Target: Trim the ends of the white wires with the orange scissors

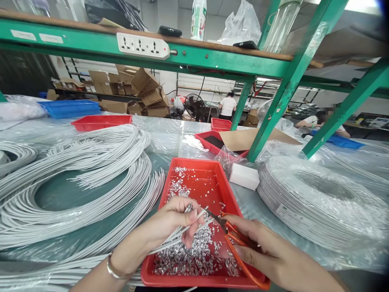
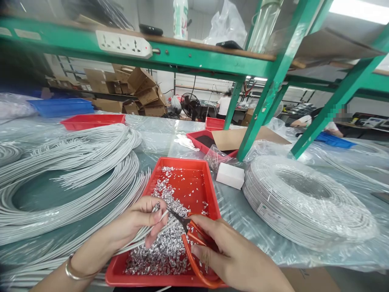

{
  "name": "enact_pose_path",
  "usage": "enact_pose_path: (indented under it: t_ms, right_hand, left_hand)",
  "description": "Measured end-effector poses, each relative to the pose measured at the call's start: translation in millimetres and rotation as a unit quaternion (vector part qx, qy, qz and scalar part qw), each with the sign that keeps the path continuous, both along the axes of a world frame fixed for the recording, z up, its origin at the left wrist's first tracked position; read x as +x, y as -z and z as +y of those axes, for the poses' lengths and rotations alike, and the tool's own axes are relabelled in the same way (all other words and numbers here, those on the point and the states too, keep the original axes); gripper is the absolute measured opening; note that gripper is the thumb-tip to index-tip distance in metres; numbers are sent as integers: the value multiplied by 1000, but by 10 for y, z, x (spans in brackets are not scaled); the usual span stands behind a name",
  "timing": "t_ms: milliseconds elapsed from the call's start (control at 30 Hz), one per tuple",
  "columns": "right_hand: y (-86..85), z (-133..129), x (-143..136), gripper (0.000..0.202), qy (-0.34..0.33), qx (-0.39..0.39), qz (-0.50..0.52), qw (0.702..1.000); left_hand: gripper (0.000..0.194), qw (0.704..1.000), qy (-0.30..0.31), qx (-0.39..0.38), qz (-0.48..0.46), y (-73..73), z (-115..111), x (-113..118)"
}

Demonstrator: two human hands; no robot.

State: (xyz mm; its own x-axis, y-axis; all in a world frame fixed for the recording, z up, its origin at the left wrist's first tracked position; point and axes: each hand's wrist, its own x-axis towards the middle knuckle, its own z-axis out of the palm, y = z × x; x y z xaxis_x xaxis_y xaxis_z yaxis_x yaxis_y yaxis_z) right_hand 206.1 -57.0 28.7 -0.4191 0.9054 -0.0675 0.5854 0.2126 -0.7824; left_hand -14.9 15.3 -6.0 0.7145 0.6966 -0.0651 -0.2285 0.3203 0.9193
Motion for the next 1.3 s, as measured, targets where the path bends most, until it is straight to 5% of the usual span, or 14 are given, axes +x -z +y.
enact_pose_path:
  t_ms: [133,267,400,600,867,1300]
  right_hand:
    - [38,124,-51,30,1,-69,163,984]
    - [39,243,-305,28,89,-56,301,948]
    - [68,336,-538,21,91,-61,378,919]
    - [221,399,-588,43,58,-221,503,833]
    - [87,350,-565,22,134,-67,363,920]
    - [51,370,-525,21,102,54,235,965]
  left_hand:
    - [22,1000,0,-4,-12,-6,3,-9]
    - [26,999,-35,14,19,-33,-43,26]
    - [29,997,-55,37,28,-23,-70,51]
    - [29,997,-44,60,13,11,-47,43]
    - [28,995,-80,35,52,-23,-54,59]
    - [26,1000,-12,-14,12,-9,-45,30]
